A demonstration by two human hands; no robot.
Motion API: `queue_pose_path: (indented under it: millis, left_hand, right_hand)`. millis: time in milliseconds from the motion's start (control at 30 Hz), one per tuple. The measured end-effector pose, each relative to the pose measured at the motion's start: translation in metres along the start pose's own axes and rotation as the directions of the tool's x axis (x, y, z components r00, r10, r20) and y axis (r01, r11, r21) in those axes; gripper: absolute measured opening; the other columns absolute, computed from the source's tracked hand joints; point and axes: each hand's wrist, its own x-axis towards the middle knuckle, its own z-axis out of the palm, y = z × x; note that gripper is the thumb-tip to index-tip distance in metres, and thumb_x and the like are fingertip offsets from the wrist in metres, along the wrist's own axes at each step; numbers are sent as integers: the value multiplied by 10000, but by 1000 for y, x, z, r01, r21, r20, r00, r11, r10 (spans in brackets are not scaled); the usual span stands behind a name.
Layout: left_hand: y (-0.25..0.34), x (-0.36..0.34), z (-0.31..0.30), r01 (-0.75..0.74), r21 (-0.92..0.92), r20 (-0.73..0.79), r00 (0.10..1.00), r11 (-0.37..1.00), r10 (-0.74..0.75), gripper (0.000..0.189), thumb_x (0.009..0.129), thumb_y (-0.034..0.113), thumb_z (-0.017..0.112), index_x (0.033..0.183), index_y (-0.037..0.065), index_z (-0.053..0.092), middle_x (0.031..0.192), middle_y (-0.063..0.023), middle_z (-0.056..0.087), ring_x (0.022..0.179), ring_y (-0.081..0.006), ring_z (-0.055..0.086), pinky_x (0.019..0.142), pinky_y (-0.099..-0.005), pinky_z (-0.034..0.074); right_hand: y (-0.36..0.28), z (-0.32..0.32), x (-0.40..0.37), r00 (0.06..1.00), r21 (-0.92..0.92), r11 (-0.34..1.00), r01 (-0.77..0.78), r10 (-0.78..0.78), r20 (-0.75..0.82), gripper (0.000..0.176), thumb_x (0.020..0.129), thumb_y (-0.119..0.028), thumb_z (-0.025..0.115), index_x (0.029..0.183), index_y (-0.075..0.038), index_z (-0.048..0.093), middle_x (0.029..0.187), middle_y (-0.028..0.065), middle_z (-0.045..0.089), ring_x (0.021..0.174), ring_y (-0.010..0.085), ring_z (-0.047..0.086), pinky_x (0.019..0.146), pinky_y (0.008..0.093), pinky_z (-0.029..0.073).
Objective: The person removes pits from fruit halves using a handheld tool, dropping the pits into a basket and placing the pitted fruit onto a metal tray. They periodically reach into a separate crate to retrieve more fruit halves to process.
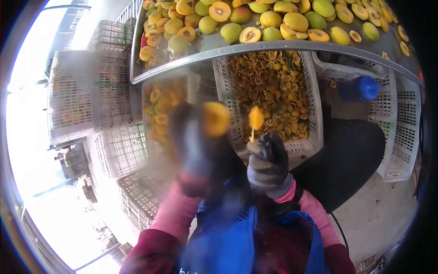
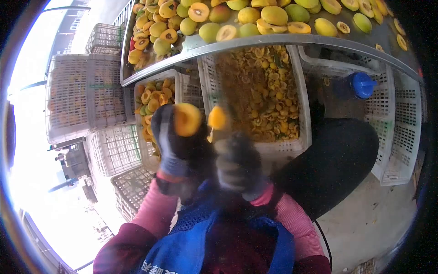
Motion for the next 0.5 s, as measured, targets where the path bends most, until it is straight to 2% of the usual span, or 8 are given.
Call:
queue_pose_path:
  millis: [67, 100, 133, 167, 200, 333, 467, 500]
  left_hand:
    - [-37, 35, -81, -29, 89, -136, 990, 996, 42, 455, 843, 253, 591, 1210, 25, 450, 1119, -143, 513, 1014, -256, 511, 847, -364, 441]
    - [-25, 54, -100, 106, 319, -165, 985, 942, -55, 438, 832, 308, 594, 1175, 49, 505, 1100, -155, 528, 999, -272, 521, 838, -376, 435]
    - [-13, 73, -119, 232, 527, -193, 970, 818, -151, 430, 822, 362, 597, 1139, 74, 560, 1082, -166, 543, 984, -289, 531, 830, -389, 429]
    - [-18, 88, -134, 123, 840, -112, 992, 528, -52, 345, 816, 384, 601, 972, 79, 641, 1014, -139, 583, 944, -297, 556, 813, -384, 433]
    - [-23, 102, -141, -9, 921, -18, 998, 390, 65, 360, 814, 402, 595, 973, 82, 635, 1007, -154, 587, 930, -311, 570, 797, -390, 435]
    - [11, 170, -78, 65, 669, -116, 993, 740, 18, 450, 786, 478, 597, 1000, 82, 618, 995, -177, 608, 933, -337, 586, 798, -406, 447]
    - [-12, 244, -1, 50, 968, -35, 997, 244, -66, 532, 778, 450, 643, 1065, 8, 569, 1011, -212, 626, 994, -348, 589, 789, -387, 467]
    - [-20, 251, -1, 10, 932, 10, 999, 361, -52, 516, 786, 423, 647, 1073, 3, 563, 995, -206, 630, 973, -331, 599, 783, -375, 471]
  right_hand:
    - [-8, -5, -6, 998, 9, 1000, 3, -2, -64, 489, 922, -539, 331, 1026, -86, 484, 546, -15, 411, 379, 69, 376, 310, 211, 303]
    - [-6, -8, -10, 988, -26, 999, 21, -25, -154, 498, 923, -543, 324, 1036, -89, 493, 563, -12, 421, 393, 73, 384, 325, 219, 310]
    - [-6, -11, -13, 968, -57, 998, 36, -49, -245, 507, 923, -548, 317, 1045, -92, 502, 581, -8, 430, 408, 76, 393, 340, 227, 317]
    - [-8, -15, -11, 964, -76, 995, 58, -76, -254, 516, 921, -555, 313, 1040, -97, 517, 594, -8, 433, 419, 79, 394, 352, 232, 320]
    - [-10, -19, -8, 960, -90, 993, 79, -100, -262, 526, 918, -563, 309, 1035, -101, 532, 608, -8, 437, 431, 81, 395, 364, 238, 323]
    - [-17, -23, 5, 895, -189, 971, 149, -213, -392, 516, 931, -531, 321, 975, -94, 590, 570, -14, 398, 410, 83, 348, 351, 233, 299]
    - [-25, -27, 11, 881, -230, 955, 188, -267, -389, 486, 944, -487, 341, 922, -81, 608, 517, -22, 354, 352, 71, 254, 309, 215, 230]
    - [-25, -23, 13, 827, -231, 948, 219, -306, -471, 482, 942, -486, 348, 915, -79, 606, 511, -25, 348, 345, 69, 236, 304, 212, 219]
